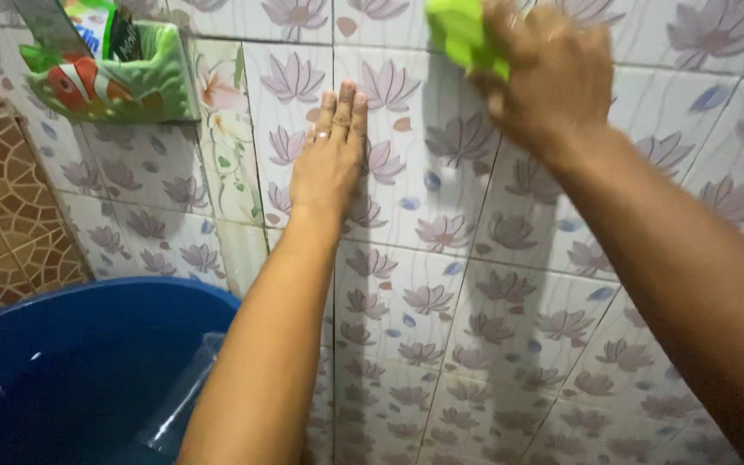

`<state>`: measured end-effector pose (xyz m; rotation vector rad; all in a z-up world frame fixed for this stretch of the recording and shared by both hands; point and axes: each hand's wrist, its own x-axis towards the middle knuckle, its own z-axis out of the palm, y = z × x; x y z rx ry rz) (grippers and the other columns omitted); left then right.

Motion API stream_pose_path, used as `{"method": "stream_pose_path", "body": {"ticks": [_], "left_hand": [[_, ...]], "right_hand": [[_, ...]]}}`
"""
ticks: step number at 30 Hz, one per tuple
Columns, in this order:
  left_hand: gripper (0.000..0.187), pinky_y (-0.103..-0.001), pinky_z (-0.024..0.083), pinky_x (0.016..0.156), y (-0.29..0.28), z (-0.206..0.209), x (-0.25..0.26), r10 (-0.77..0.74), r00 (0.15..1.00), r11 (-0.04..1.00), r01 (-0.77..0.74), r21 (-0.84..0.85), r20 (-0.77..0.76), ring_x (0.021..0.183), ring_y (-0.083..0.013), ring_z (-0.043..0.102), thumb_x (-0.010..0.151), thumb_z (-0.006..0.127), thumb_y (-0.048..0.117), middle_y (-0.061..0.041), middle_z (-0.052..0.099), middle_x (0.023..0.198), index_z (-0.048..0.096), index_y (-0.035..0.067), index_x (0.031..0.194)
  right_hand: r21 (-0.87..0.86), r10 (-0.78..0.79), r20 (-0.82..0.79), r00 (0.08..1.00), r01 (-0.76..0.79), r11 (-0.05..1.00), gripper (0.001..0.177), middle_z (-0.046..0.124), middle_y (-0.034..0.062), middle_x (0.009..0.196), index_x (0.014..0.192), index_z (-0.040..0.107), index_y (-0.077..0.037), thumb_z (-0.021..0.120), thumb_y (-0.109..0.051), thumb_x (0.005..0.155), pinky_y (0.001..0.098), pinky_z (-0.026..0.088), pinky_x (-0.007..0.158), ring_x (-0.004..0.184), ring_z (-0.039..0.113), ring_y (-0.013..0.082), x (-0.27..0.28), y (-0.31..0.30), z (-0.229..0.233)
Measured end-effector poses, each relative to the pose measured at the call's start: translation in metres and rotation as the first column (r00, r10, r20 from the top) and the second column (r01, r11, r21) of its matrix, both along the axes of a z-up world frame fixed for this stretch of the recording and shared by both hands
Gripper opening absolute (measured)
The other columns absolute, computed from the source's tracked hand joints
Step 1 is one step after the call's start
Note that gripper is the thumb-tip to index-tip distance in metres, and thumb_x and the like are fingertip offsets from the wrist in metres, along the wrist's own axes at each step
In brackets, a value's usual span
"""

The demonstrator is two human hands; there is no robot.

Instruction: Scrubbing the outside of a large blue bucket and the adjacent wall and floor tiles in a bathroom using a green scrub brush.

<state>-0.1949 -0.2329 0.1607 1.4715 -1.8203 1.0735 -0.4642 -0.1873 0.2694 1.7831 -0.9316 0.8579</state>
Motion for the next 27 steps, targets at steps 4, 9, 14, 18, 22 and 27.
{"method": "stream_pose_path", "body": {"ticks": [4,9,14,18,22,27], "left_hand": [[0.082,-0.042,0.038,0.117,0.010,0.006,-0.005,0.049,0.998,0.992,-0.045,0.118,-0.035,0.157,-0.0313,0.021,0.093,0.049,-0.001,-0.009,0.005,0.172,0.010,0.008,0.165],[0.079,-0.046,0.037,0.116,0.006,0.008,-0.002,0.042,0.998,0.993,-0.036,0.116,-0.046,0.155,-0.0316,0.021,0.094,0.049,0.004,-0.009,0.006,0.171,0.011,0.009,0.164],[0.076,-0.046,0.034,0.118,0.018,0.016,0.001,0.102,0.994,0.976,-0.106,0.189,0.031,0.156,-0.0273,0.022,0.096,0.044,0.004,-0.006,0.008,0.172,0.013,0.013,0.165],[0.070,-0.047,0.031,0.118,0.020,0.028,0.006,0.090,0.995,0.973,-0.096,0.212,0.035,0.154,-0.0248,0.023,0.099,0.041,0.005,-0.002,0.010,0.171,0.015,0.015,0.163],[0.066,-0.046,0.028,0.120,0.029,0.040,0.004,0.099,0.994,0.945,-0.111,0.308,0.052,0.154,-0.0214,0.024,0.101,0.038,0.007,0.000,0.014,0.171,0.017,0.017,0.163],[0.063,-0.045,0.029,0.121,0.022,0.044,0.009,0.103,0.994,0.935,-0.109,0.338,0.034,0.155,-0.0204,0.025,0.103,0.037,0.007,0.002,0.015,0.171,0.019,0.019,0.163]], "right_hand": [[-0.252,0.070,0.023,0.997,-0.062,0.966,0.045,0.065,0.0052,0.103,0.128,0.063,-0.017,0.082,-0.037,0.093,0.0440,0.040,0.073,0.092,0.063,0.0253,-0.001,-0.022,0.022],[0.026,0.079,0.057,0.995,-0.080,0.996,0.055,0.062,0.0113,0.095,0.136,0.062,-0.012,0.082,-0.038,0.092,0.0467,0.038,0.071,0.078,0.059,0.0275,0.015,-0.003,-0.006],[0.168,0.043,-0.063,0.997,-0.032,0.985,0.046,0.062,0.0067,0.087,0.134,0.063,-0.024,0.073,-0.042,0.094,0.0395,0.040,0.067,0.065,0.058,0.0199,0.033,0.015,-0.058],[0.249,0.084,-0.153,0.985,-0.044,0.968,0.033,0.063,0.0053,0.086,0.131,0.063,-0.029,0.063,-0.035,0.099,0.0406,0.042,0.066,0.068,0.060,0.0188,0.035,0.026,-0.125],[0.276,0.292,-0.349,0.890,-0.200,0.940,0.042,0.066,0.0062,0.091,0.132,0.061,-0.027,0.059,-0.026,0.090,0.0418,0.048,0.075,0.077,0.066,0.0196,0.020,0.016,-0.186],[0.232,0.218,-0.353,0.910,-0.140,0.963,0.034,0.068,0.0070,0.094,0.133,0.062,-0.028,0.057,-0.028,0.099,0.0398,0.049,0.072,0.072,0.064,0.0170,0.025,0.009,-0.134]]}}
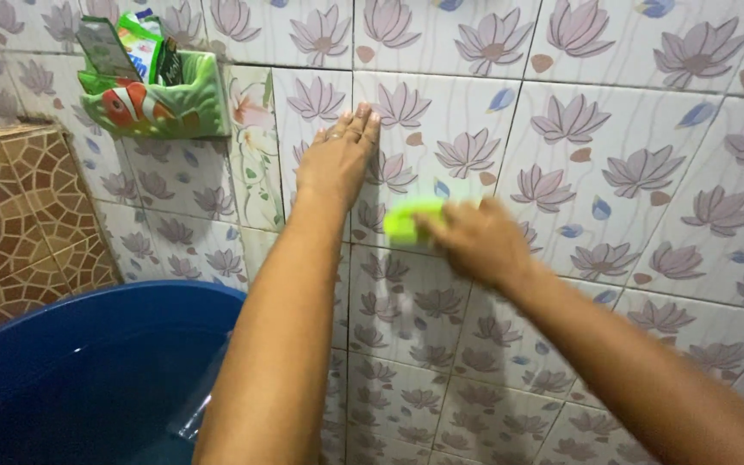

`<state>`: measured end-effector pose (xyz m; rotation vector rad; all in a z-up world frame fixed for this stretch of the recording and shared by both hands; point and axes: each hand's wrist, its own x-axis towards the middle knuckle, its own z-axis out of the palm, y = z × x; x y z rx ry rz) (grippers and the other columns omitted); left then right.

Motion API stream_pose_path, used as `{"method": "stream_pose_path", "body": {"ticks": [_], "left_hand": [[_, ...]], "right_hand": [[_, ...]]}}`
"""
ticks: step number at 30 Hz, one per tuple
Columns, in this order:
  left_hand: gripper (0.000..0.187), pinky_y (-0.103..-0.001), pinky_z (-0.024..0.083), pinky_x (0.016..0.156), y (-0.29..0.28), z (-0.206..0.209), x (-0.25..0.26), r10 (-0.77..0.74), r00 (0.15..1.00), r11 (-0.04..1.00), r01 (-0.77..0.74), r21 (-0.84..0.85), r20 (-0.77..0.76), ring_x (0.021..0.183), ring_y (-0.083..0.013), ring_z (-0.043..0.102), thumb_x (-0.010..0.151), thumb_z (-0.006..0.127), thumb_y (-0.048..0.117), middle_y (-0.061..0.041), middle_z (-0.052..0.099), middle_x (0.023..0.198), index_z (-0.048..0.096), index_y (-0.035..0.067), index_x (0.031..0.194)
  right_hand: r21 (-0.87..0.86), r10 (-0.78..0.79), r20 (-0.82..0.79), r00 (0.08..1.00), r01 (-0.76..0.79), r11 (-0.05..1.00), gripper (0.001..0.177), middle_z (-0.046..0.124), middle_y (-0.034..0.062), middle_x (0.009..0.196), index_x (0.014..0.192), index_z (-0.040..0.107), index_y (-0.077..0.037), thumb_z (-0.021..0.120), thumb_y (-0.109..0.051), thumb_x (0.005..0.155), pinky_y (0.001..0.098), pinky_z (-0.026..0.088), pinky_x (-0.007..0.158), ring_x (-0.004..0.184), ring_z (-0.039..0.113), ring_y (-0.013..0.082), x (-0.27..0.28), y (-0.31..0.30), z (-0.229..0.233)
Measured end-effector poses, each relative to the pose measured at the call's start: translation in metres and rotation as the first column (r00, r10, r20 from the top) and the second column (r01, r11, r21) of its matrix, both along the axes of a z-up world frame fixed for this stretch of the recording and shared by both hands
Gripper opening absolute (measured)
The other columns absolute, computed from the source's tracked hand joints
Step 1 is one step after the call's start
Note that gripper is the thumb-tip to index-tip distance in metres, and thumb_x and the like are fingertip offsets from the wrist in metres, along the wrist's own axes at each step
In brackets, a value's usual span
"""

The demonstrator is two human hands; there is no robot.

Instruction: Scrubbing the outside of a large blue bucket and the adjacent wall and floor tiles in a bathroom using a green scrub brush.

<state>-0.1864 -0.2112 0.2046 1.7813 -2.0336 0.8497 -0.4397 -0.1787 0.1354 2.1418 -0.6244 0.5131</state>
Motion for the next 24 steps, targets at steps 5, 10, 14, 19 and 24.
{"method": "stream_pose_path", "body": {"ticks": [5,10,14,19,24], "left_hand": [[0.070,-0.045,0.028,0.119,0.013,0.001,-0.004,-0.012,1.000,0.999,0.013,0.040,-0.023,0.153,-0.0201,0.023,0.098,0.036,0.000,0.003,0.012,0.170,0.018,0.021,0.162],[0.065,-0.048,0.028,0.120,0.019,-0.032,0.007,0.016,1.000,1.000,-0.016,0.025,0.001,0.152,-0.0227,0.027,0.099,0.041,0.005,0.001,0.017,0.170,0.024,0.018,0.161],[0.066,-0.056,0.025,0.119,0.019,-0.124,0.044,-0.012,0.999,1.000,0.013,-0.027,0.032,0.150,-0.0283,0.031,0.095,0.047,0.011,-0.004,0.028,0.166,0.031,0.014,0.158],[0.077,-0.059,0.025,0.117,0.070,-0.198,0.072,0.084,0.995,0.983,-0.075,0.169,-0.051,0.154,-0.0281,0.023,0.091,0.057,0.017,-0.002,0.018,0.169,0.021,0.015,0.160],[0.093,-0.057,0.022,0.121,0.089,-0.226,0.069,0.149,0.966,0.942,-0.074,0.326,-0.213,0.154,-0.0294,0.017,0.086,0.068,0.028,-0.003,0.010,0.171,0.013,0.013,0.161]], "right_hand": [[-0.059,-0.146,0.373,0.916,0.180,0.982,0.049,0.065,0.0105,0.091,0.136,0.065,-0.023,0.080,-0.041,0.093,0.0456,0.045,0.074,0.078,0.063,0.0260,0.003,-0.012,0.096],[-0.167,0.003,0.485,0.875,0.090,0.982,0.053,0.065,0.0144,0.110,0.134,0.061,-0.014,0.083,-0.033,0.090,0.0516,0.043,0.076,0.094,0.065,0.0331,0.018,-0.023,0.137],[-0.145,0.045,0.506,0.862,0.033,0.989,0.048,0.066,0.0102,0.116,0.133,0.060,-0.015,0.082,-0.027,0.092,0.0541,0.041,0.077,0.102,0.066,0.0353,0.047,-0.030,0.141],[-0.179,0.061,0.460,0.886,0.025,0.984,0.055,0.064,0.0105,0.105,0.136,0.062,-0.019,0.083,-0.035,0.088,0.0526,0.042,0.076,0.087,0.065,0.0297,0.097,-0.026,0.111],[0.021,-0.103,0.276,0.956,0.101,0.995,0.041,0.063,0.0083,0.090,0.134,0.063,-0.027,0.071,-0.038,0.095,0.0439,0.044,0.067,0.071,0.060,0.0230,0.138,0.004,0.046]]}}
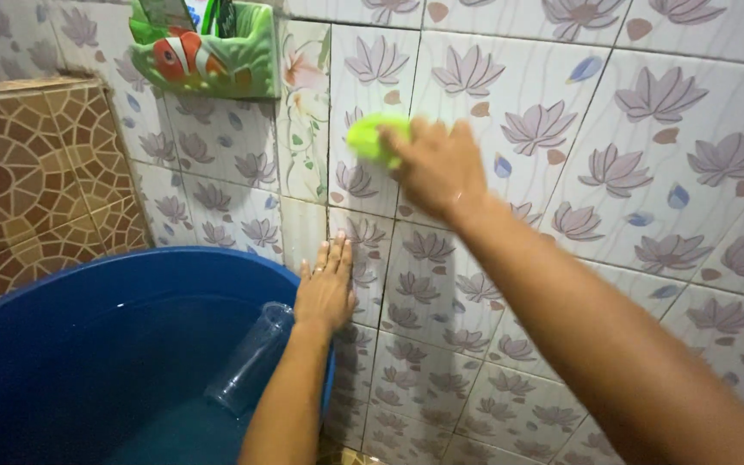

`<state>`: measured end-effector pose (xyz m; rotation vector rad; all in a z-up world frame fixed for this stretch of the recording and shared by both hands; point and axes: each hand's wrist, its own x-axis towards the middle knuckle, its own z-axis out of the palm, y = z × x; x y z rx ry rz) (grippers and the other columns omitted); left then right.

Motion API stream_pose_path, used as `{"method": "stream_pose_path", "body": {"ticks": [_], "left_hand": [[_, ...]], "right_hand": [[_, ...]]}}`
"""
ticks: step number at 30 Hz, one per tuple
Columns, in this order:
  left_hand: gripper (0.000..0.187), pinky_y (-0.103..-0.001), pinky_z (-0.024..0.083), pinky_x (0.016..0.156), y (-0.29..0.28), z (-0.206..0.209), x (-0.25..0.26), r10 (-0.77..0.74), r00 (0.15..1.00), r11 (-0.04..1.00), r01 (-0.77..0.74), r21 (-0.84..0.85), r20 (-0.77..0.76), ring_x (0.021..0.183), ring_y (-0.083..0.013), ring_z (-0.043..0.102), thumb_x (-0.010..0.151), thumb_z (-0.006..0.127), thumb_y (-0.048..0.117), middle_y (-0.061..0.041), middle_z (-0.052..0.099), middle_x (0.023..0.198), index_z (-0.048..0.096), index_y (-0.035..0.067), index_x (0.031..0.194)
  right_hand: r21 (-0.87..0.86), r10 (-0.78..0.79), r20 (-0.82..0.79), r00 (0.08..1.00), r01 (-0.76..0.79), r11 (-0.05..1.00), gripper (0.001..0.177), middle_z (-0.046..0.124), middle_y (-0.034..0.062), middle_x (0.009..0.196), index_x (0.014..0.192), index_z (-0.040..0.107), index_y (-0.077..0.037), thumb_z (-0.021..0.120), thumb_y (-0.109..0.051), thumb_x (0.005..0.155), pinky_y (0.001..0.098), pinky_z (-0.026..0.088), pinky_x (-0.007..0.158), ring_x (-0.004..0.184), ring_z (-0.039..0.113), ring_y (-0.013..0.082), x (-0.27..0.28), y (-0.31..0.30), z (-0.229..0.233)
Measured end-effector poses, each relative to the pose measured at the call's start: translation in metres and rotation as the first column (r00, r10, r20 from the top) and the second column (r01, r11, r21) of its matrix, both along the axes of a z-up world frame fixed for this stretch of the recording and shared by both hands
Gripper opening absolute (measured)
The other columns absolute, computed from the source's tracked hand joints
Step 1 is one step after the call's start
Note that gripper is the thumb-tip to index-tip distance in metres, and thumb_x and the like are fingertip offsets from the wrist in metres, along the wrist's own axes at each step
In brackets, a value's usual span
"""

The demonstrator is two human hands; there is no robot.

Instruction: Scrubbing the outside of a large blue bucket and the adjacent wall and floor tiles in a bathroom using a green scrub brush.

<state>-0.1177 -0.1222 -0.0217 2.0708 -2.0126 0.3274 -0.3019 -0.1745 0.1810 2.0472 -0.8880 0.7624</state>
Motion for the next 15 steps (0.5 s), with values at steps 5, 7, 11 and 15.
{"method": "stream_pose_path", "body": {"ticks": [5,7,11,15], "left_hand": [[0.088,-0.054,0.025,0.118,-0.020,-0.020,0.004,-0.048,0.995,0.987,0.033,-0.156,-0.093,0.152,-0.0315,0.023,0.084,0.067,0.028,-0.013,0.017,0.168,0.023,0.007,0.158],[0.081,-0.055,0.027,0.118,-0.023,-0.020,0.009,-0.068,0.996,0.975,0.053,-0.215,-0.062,0.151,-0.0312,0.028,0.085,0.066,0.026,-0.014,0.026,0.164,0.031,0.006,0.155],[0.063,-0.056,0.032,0.118,-0.023,0.001,0.004,-0.086,0.993,0.923,0.049,-0.382,-0.080,0.145,-0.0299,0.043,0.088,0.065,0.025,-0.012,0.051,0.151,0.049,0.006,0.146],[0.059,-0.055,0.035,0.115,-0.015,0.024,-0.015,-0.076,0.985,0.903,0.003,-0.429,-0.153,0.140,-0.0298,0.047,0.085,0.066,0.025,-0.012,0.056,0.145,0.054,0.007,0.140]], "right_hand": [[-0.022,0.201,-0.116,0.973,-0.205,0.978,0.044,0.064,0.0013,0.095,0.129,0.065,-0.032,0.063,-0.016,0.088,0.0430,0.046,0.079,0.084,0.063,0.0195,0.003,-0.006,-0.048],[0.025,0.107,-0.122,0.987,-0.105,0.994,0.041,0.064,0.0057,0.096,0.131,0.063,-0.032,0.062,-0.017,0.093,0.0435,0.045,0.078,0.081,0.063,0.0208,0.004,-0.011,-0.015],[-0.195,0.036,0.077,0.996,-0.020,0.981,0.048,0.064,0.0104,0.106,0.137,0.061,-0.030,0.072,-0.019,0.092,0.0474,0.043,0.076,0.090,0.063,0.0288,-0.003,-0.027,0.055],[-0.364,0.134,0.118,0.984,-0.082,0.928,0.052,0.064,0.0087,0.114,0.130,0.061,-0.018,0.077,-0.024,0.081,0.0487,0.043,0.079,0.104,0.064,0.0306,0.001,-0.035,0.082]]}}
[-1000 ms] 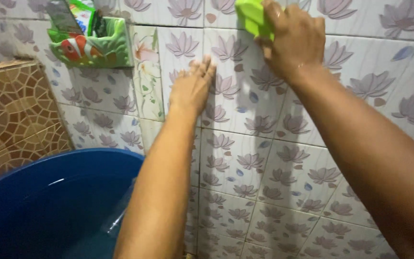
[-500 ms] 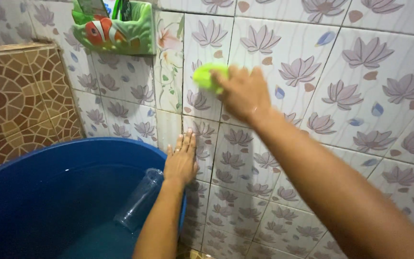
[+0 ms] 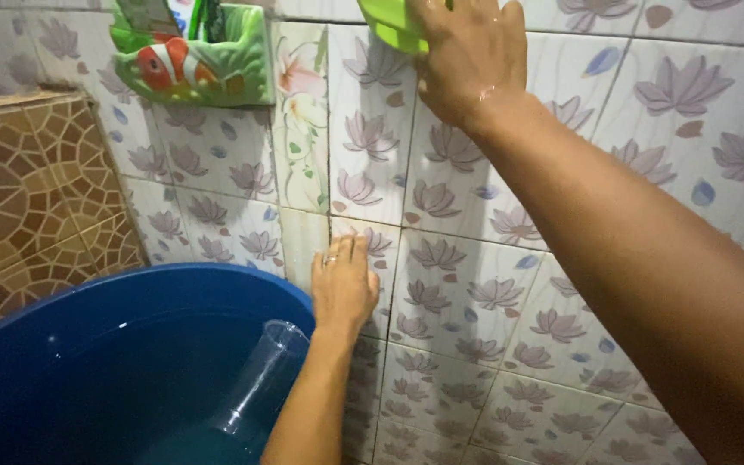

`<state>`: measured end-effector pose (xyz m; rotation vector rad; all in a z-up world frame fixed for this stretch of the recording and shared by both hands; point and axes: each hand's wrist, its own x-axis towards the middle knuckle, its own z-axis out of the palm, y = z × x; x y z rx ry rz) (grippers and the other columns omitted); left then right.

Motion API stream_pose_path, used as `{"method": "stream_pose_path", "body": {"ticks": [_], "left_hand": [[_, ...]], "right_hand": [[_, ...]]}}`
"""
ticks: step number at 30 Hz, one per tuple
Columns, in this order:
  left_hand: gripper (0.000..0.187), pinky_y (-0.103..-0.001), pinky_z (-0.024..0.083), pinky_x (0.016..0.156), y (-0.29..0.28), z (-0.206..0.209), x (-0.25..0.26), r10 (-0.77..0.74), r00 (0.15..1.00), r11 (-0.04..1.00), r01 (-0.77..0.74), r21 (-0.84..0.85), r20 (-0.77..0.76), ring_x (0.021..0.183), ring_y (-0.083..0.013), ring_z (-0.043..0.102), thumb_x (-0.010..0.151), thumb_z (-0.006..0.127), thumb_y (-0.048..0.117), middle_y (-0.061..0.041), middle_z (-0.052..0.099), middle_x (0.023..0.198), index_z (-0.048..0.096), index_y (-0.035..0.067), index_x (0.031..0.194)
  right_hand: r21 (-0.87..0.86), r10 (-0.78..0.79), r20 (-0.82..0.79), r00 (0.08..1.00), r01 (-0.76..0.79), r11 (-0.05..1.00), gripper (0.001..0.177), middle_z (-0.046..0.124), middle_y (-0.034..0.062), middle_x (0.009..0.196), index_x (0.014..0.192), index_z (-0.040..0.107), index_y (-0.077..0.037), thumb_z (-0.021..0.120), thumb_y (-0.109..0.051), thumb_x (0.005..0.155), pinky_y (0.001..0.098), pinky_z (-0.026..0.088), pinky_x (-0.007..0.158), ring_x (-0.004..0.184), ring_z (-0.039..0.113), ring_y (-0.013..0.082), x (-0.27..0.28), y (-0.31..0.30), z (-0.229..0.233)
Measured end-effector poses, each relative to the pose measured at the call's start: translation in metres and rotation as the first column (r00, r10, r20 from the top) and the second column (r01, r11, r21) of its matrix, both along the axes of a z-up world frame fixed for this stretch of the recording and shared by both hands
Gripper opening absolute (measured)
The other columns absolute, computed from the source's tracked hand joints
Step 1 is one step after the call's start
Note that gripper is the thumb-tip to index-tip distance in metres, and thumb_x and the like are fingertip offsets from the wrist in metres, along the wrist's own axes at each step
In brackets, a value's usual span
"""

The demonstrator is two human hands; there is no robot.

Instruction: Scrubbing the outside of a large blue bucket and the adjacent wall and floor tiles in a bathroom using a green scrub brush.

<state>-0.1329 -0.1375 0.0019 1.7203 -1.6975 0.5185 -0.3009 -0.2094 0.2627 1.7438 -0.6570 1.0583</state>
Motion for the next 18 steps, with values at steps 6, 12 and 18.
{"method": "stream_pose_path", "body": {"ticks": [6,12,18], "left_hand": [[0.066,-0.059,0.035,0.107,-0.001,-0.025,0.009,0.048,0.999,0.998,-0.049,-0.039,-0.024,0.138,-0.0317,0.046,0.078,0.070,0.025,-0.013,0.056,0.144,0.053,0.005,0.138],[0.059,-0.059,0.036,0.112,0.022,-0.011,0.020,0.216,0.972,0.968,-0.201,0.151,-0.091,0.143,-0.0308,0.044,0.087,0.066,0.023,-0.011,0.056,0.145,0.052,0.006,0.141],[0.064,-0.062,0.034,0.110,0.018,-0.018,0.025,0.262,0.949,0.963,-0.244,0.115,-0.178,0.140,-0.0332,0.043,0.080,0.068,0.022,-0.013,0.052,0.147,0.050,0.006,0.140]], "right_hand": [[0.145,0.110,-0.053,0.992,-0.102,0.984,0.048,0.062,0.0109,0.107,0.131,0.064,-0.021,0.076,-0.021,0.085,0.0488,0.043,0.077,0.084,0.065,0.0282,0.040,0.019,-0.068],[0.289,0.127,-0.238,0.963,-0.055,0.956,0.046,0.064,0.0052,0.098,0.131,0.065,-0.027,0.071,-0.027,0.085,0.0436,0.044,0.074,0.080,0.066,0.0247,0.064,0.034,-0.146],[0.434,0.012,-0.321,0.947,0.135,0.891,0.051,0.068,0.0070,0.101,0.136,0.060,-0.026,0.070,-0.028,0.086,0.0468,0.044,0.078,0.083,0.070,0.0244,0.086,0.023,-0.097]]}}
